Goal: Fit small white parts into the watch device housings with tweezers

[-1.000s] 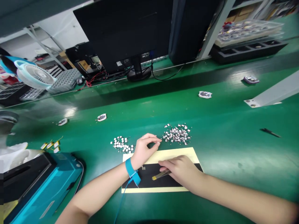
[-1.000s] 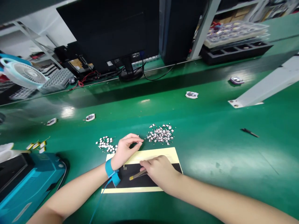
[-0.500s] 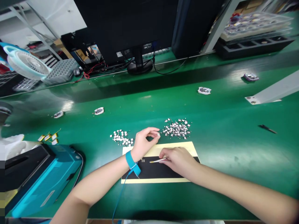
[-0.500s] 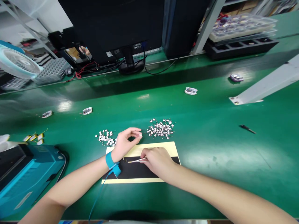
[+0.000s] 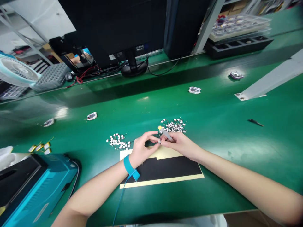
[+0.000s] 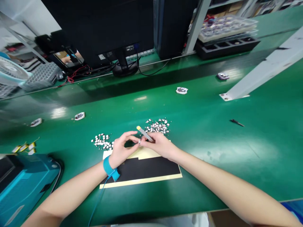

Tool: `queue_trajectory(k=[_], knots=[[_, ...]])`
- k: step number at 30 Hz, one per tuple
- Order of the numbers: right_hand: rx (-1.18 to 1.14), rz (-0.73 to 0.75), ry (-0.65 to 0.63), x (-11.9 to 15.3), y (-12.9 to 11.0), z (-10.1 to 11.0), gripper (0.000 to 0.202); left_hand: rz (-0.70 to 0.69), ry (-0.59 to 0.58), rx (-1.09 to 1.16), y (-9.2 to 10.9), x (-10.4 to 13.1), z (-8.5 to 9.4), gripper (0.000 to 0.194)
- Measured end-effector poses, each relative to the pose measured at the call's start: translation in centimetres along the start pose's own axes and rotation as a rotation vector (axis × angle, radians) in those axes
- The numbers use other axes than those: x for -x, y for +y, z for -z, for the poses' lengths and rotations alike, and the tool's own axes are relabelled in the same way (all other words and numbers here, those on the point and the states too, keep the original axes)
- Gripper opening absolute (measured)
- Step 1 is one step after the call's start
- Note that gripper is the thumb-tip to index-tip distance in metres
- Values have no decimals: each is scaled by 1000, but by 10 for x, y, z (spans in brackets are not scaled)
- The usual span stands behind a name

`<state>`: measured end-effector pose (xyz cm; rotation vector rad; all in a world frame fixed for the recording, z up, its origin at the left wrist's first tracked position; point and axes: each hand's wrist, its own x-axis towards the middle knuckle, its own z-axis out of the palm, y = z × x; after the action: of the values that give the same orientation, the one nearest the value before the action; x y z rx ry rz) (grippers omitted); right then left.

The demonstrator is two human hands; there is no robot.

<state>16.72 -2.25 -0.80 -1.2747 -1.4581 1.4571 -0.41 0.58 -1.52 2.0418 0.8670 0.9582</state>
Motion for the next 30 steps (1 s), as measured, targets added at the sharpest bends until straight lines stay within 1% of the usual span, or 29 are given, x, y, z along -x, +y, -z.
queue_trajectory(k=[6,17,24,27,30], knots=[[-55,-12,14,2,0,-4,21,-94,34,-119,1,0,0,29],[-72,-12,73,-1,2,-9,22,-140,83,-268,3,1,0,23],[-34,-39,151,0,-4,-13,15,-173,86,-259,3,0,-2,16],[-70,-62,170,0,-3,-14,16,-140,66,-222,4,0,-2,15],[-130,-75,174,-1,-2,-11,21,-93,69,-175,4,1,-2,15]])
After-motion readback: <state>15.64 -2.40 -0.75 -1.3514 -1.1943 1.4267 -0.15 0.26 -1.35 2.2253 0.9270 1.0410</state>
